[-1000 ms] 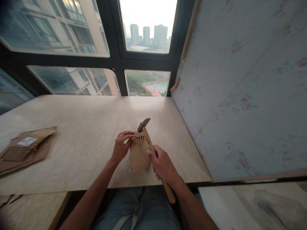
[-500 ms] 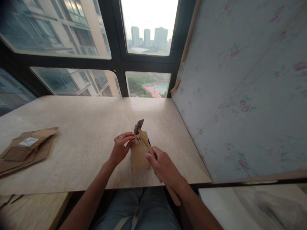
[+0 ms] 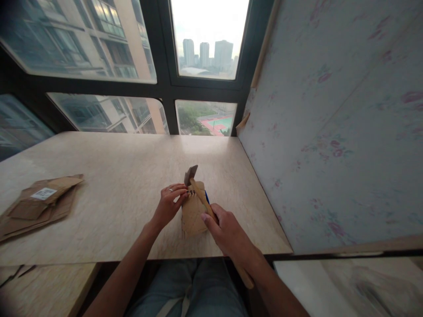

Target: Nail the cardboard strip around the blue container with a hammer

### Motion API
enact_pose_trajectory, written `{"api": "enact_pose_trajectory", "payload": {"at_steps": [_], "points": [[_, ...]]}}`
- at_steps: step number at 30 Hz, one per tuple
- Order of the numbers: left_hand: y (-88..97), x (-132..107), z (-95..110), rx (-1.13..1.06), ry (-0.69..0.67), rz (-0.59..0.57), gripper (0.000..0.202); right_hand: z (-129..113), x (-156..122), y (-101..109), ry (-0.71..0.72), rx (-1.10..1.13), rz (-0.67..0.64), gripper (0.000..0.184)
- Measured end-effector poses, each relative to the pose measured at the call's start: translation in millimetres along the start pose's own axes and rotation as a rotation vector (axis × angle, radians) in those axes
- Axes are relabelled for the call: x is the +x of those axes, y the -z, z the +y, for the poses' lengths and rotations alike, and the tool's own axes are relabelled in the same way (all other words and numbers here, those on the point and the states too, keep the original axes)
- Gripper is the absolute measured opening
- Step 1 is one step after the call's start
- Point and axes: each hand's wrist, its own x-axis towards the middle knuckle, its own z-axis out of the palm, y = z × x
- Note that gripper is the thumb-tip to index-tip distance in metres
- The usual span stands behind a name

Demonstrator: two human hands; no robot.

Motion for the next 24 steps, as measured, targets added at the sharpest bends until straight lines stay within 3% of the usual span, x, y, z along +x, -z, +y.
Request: {"api": "enact_pose_trajectory", "payload": {"at_steps": [6,12,24], "points": [[-3.9,-1.9,-3.8,0.004,-0.014,0.028,0.015,7.1,7.4,-1.7,0.056,-0.19,-0.013,0.018],[-7.8,-3.3,-5.9,0.037,0.003,0.041,0.016,10.4,9.0,-2.9,0.078,-0.208,0.0,0.02],[-8.5,-4.4,-5.7,-0.104,-0.004,0.056,0.016,9.7,10.0,-0.8,0.079,-0.246,-0.028,0.016]]}}
